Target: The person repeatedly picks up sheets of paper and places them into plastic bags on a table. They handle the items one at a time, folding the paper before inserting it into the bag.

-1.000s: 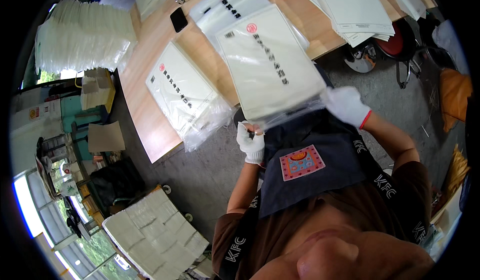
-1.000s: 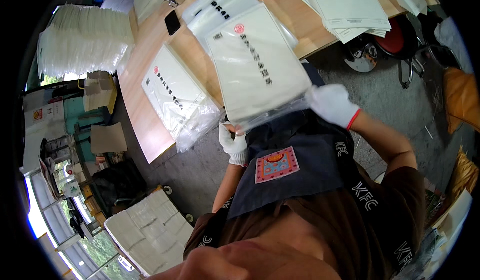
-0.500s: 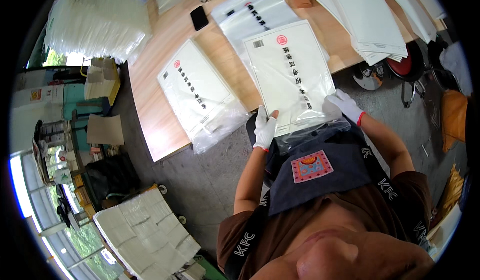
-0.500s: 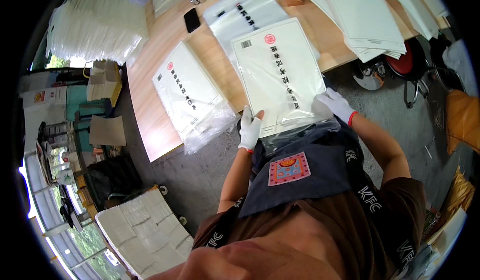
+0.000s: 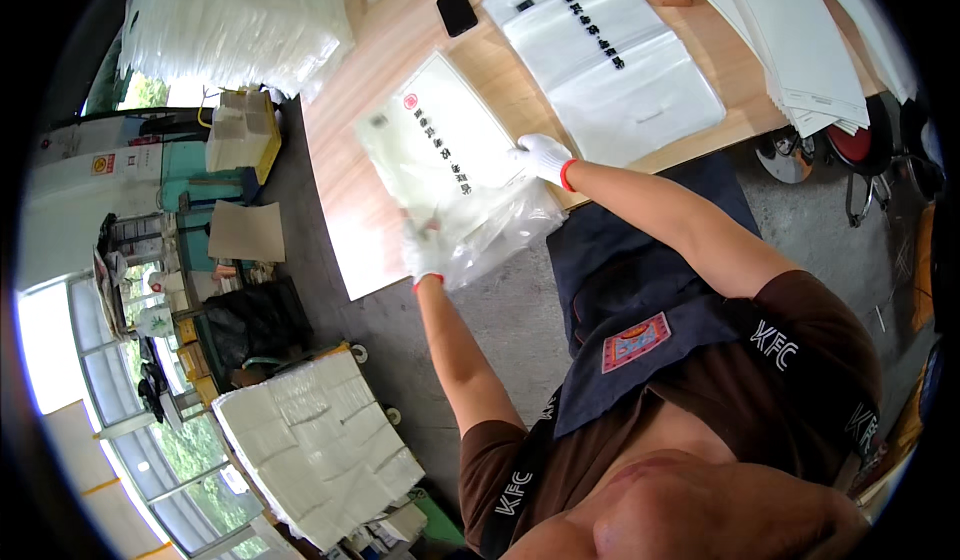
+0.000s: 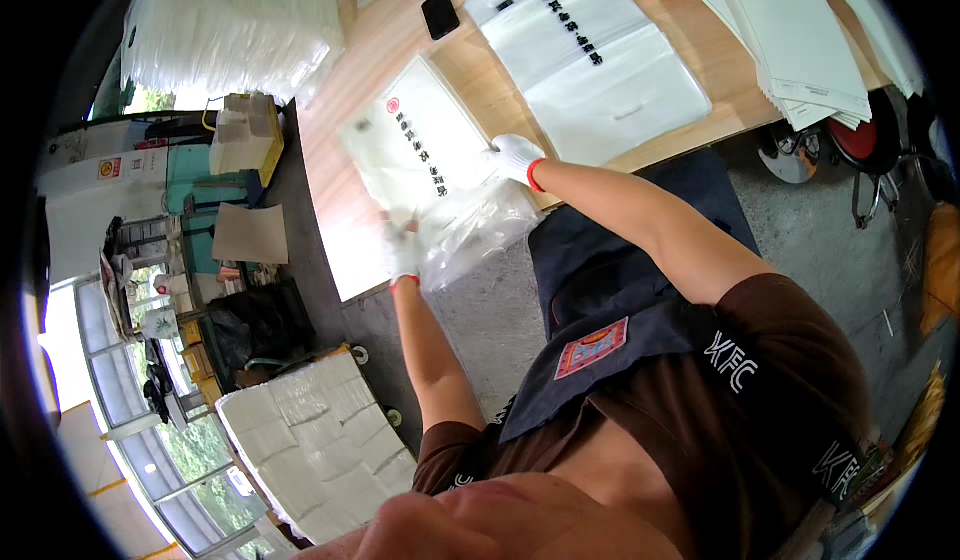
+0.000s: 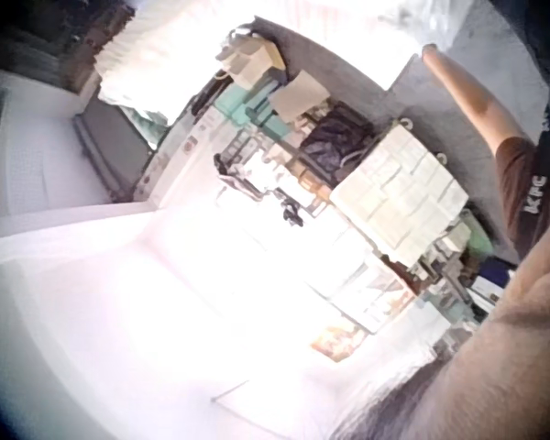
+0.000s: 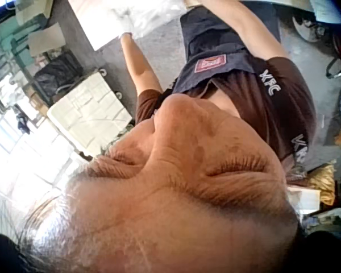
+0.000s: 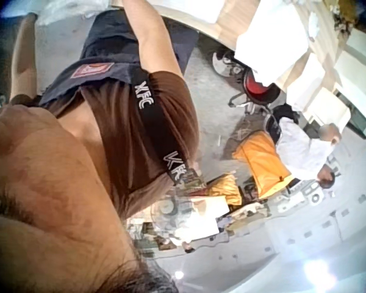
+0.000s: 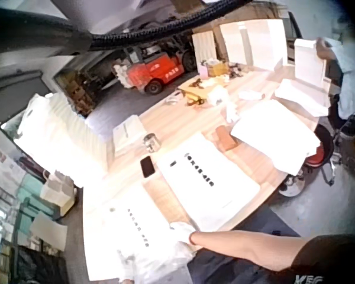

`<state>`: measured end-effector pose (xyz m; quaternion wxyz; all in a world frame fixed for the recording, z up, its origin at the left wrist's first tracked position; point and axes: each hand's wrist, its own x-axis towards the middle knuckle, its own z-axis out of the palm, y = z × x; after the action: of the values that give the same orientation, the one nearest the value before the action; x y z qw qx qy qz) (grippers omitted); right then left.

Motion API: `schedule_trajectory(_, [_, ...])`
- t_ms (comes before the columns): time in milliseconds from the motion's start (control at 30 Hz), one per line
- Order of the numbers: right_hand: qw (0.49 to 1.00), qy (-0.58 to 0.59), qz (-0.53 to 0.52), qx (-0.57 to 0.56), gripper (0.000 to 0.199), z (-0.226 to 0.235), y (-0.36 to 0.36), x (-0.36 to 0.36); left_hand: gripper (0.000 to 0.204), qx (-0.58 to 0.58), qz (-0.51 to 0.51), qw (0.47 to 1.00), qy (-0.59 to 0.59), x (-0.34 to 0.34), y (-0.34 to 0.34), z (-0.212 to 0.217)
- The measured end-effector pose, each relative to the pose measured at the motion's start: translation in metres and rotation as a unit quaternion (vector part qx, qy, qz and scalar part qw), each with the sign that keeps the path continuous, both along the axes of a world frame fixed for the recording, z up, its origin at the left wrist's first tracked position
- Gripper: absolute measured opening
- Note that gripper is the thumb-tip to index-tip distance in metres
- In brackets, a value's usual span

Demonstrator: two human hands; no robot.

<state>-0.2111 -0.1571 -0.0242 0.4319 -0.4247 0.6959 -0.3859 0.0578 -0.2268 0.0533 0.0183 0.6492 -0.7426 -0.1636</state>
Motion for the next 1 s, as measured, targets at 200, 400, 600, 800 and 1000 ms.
schedule_trajectory(200, [0.954,-0.28,0.096,0.056,0.012,0.013,0.08,0.02,0.062,-0.014,-0.072,0.991,0.109,0.056,-0.014,-0.079])
schedule_trajectory(400, [0.951,-0.259,0.077,0.149,0.017,0.001,0.178,-0.02,0.054,-0.248,-0.178,0.952,-0.013,-0.075,0.027,0.006])
schedule_trajectory(600, [0.961,-0.257,0.011,0.104,0.018,0.007,0.219,-0.054,0.027,-0.017,-0.366,0.913,0.182,-0.288,0.112,-0.036])
schedule_trajectory(800, [0.953,-0.287,-0.08,0.061,0.021,0.011,0.245,-0.087,0.017,0.007,-0.386,0.904,0.183,-0.328,0.099,-0.071])
schedule_trajectory(1000, [0.941,-0.071,-0.311,-0.116,0.037,0.01,0.174,-0.126,0.023,0.108,-0.351,0.896,0.251,-0.33,0.085,-0.05])
